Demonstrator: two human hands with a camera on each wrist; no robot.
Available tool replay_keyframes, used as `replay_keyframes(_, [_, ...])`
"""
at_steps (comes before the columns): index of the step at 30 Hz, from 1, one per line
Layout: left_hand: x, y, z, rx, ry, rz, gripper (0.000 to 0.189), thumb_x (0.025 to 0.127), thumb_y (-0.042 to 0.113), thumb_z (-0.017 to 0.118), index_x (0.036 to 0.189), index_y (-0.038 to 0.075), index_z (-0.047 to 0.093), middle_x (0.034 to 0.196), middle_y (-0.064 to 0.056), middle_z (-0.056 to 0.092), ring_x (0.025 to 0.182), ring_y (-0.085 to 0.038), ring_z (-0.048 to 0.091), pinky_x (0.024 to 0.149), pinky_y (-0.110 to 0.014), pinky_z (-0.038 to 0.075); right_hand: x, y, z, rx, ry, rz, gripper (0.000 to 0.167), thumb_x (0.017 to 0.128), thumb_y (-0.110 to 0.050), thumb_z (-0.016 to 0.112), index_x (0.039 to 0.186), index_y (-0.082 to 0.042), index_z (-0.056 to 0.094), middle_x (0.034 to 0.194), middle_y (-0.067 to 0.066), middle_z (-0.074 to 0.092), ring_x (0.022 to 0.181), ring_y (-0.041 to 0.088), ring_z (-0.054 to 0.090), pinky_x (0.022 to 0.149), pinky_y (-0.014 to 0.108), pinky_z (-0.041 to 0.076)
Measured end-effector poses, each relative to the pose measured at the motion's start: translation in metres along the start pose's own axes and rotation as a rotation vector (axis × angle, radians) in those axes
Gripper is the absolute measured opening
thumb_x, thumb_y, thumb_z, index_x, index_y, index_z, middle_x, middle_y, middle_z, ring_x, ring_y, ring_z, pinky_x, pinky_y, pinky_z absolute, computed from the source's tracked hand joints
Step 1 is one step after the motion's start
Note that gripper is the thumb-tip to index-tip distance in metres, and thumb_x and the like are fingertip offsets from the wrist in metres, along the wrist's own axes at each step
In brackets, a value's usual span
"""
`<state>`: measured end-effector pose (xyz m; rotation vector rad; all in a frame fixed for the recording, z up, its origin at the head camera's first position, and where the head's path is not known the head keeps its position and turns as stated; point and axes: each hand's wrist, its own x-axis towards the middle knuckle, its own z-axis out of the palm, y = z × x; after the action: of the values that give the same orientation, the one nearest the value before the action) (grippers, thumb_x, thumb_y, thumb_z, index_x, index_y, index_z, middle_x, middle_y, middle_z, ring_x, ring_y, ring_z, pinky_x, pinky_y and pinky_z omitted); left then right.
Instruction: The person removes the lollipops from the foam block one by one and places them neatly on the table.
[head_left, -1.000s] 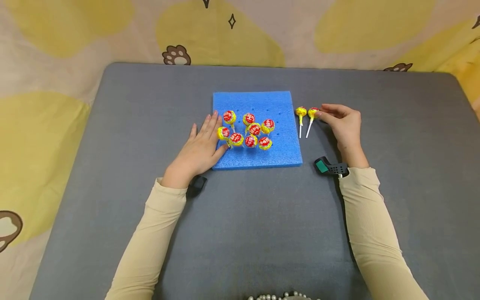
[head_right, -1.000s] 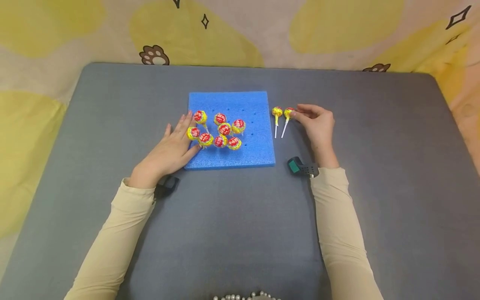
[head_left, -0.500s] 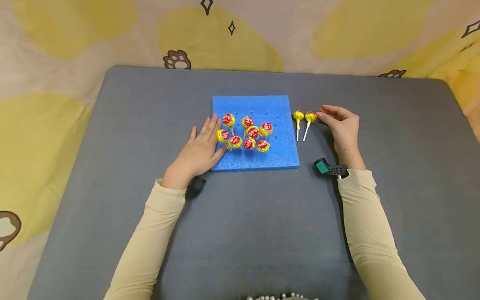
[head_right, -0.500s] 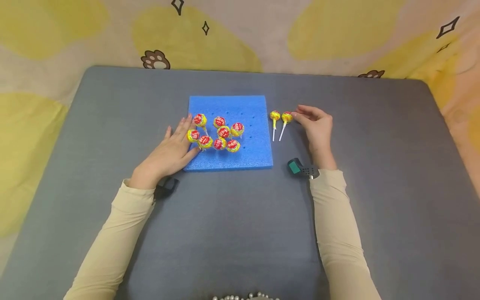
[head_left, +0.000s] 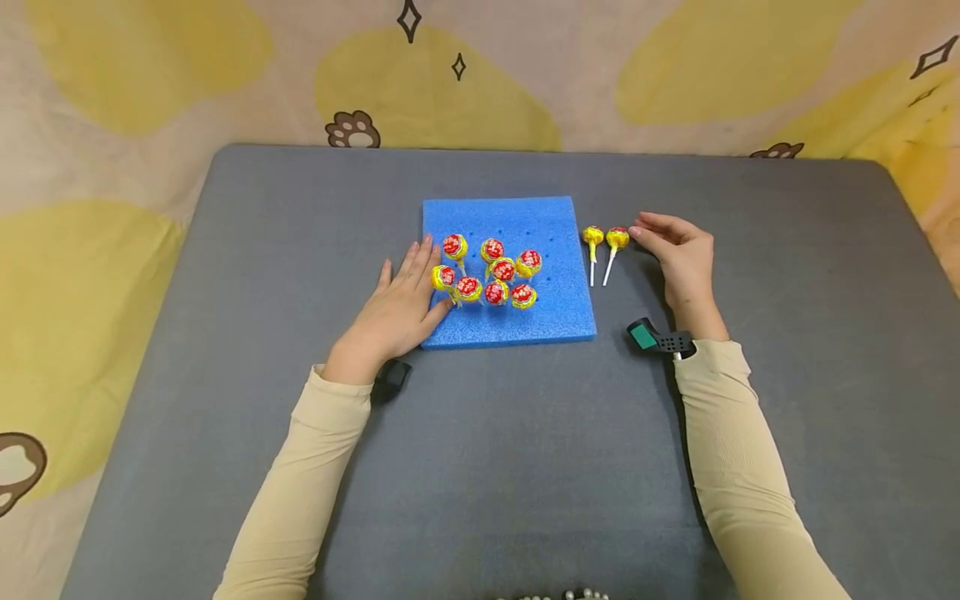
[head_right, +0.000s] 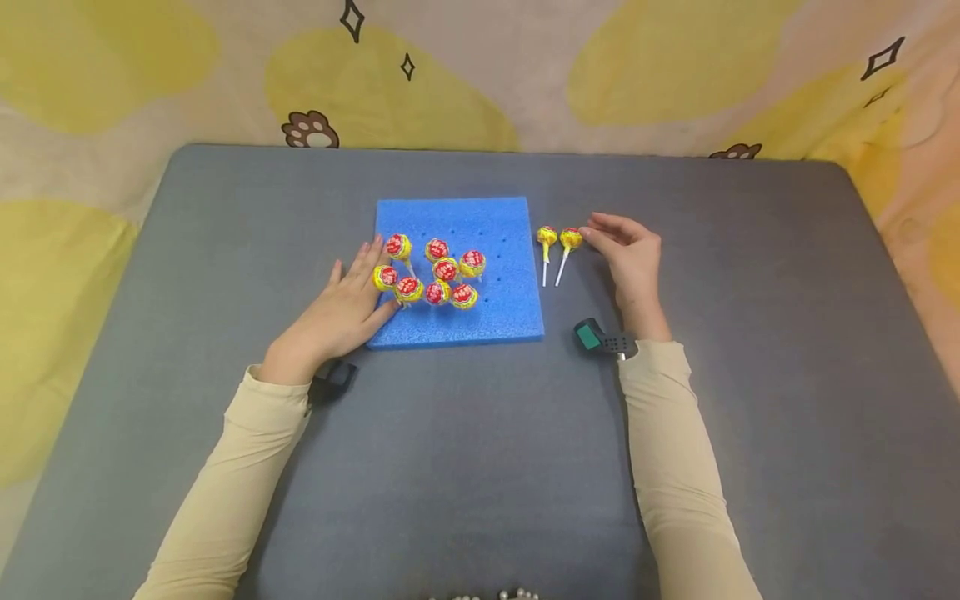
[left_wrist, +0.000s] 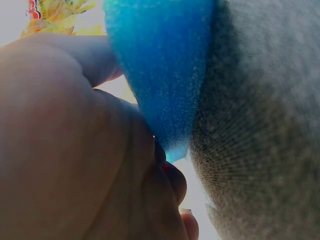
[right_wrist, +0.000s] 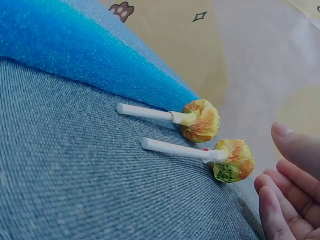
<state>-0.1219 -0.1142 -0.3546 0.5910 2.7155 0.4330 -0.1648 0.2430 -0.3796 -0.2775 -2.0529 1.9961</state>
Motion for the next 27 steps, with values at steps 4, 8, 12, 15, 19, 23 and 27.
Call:
replay_keyframes(4, [0.0004,-0.0004,0.0011,-0.002,0.004,0.001,0.073,0.099,0.039,0.038,0.151,0.006,-0.002,0.157,-0.008,-0.011,0.143,-0.021,-0.012,0.112,-0.05,-0.006,-0.0009,0.0007,0.0,-0.028,-0.003,0.002,0.038,0.076,-0.006,0.078,0.109,0.011,0.066,0.088,-0.001,0.069,0.085,0.011,0.065,0.074,0.018,0.049])
replay_keyframes(8, [0.0005,0.0007,0.0019,-0.006,-0.001,0.001,0.073,0.099,0.039,0.038,0.151,0.006,-0.002,0.157,-0.008,-0.011,0.143,-0.022,-0.011,0.112,-0.05,-0.006,-0.0014,0.0014,-0.001,-0.029,-0.005,0.017,0.038,0.077,-0.005,0.077,0.109,0.011,0.065,0.087,-0.002,0.069,0.084,0.011,0.065,0.073,0.017,0.049])
replay_keyframes(12, [0.0,0.0009,0.0022,-0.001,-0.002,-0.002,0.074,0.099,0.039,0.038,0.151,0.006,-0.002,0.157,-0.008,-0.01,0.143,-0.022,-0.011,0.112,-0.05,-0.005,-0.0008,0.0018,-0.0016,-0.023,-0.01,0.008,0.037,0.077,-0.005,0.077,0.109,0.011,0.065,0.087,-0.002,0.069,0.083,0.011,0.065,0.073,0.017,0.05])
replay_keyframes(15, [-0.0003,0.0007,0.0012,-0.002,-0.005,-0.006,0.074,0.099,0.04,0.038,0.151,0.006,-0.002,0.157,-0.008,-0.011,0.143,-0.022,-0.012,0.112,-0.05,-0.006,0.0,0.0015,-0.0014,-0.006,-0.015,0.003,0.038,0.077,-0.004,0.077,0.109,0.012,0.065,0.087,-0.002,0.07,0.083,0.01,0.065,0.073,0.017,0.05])
replay_keyframes(19, [0.0,0.0004,0.0001,-0.007,-0.006,-0.005,0.074,0.099,0.039,0.038,0.151,0.007,-0.003,0.157,-0.007,-0.012,0.143,-0.021,-0.012,0.112,-0.049,-0.006,0.0008,0.0012,-0.0009,0.025,-0.01,0.004,0.039,0.076,-0.003,0.077,0.109,0.013,0.064,0.086,-0.001,0.07,0.083,0.011,0.065,0.072,0.017,0.05])
replay_keyframes(23, [0.0015,-0.0003,0.0004,-0.007,-0.008,-0.002,0.074,0.099,0.039,0.038,0.151,0.007,-0.004,0.156,-0.007,-0.013,0.142,-0.021,-0.013,0.112,-0.05,-0.006,0.0024,0.001,-0.0013,0.059,-0.005,-0.008,0.038,0.075,-0.001,0.077,0.108,0.014,0.064,0.086,0.0,0.07,0.082,0.011,0.066,0.071,0.018,0.05])
replay_keyframes(27, [0.0016,-0.0003,0.0012,-0.011,-0.012,-0.004,0.074,0.099,0.038,0.038,0.151,0.006,-0.003,0.156,-0.008,-0.012,0.142,-0.021,-0.013,0.112,-0.051,-0.006,0.0028,0.0019,-0.0023,0.092,-0.006,-0.007,0.038,0.075,0.0,0.077,0.108,0.015,0.064,0.086,0.001,0.071,0.083,0.012,0.067,0.071,0.018,0.051])
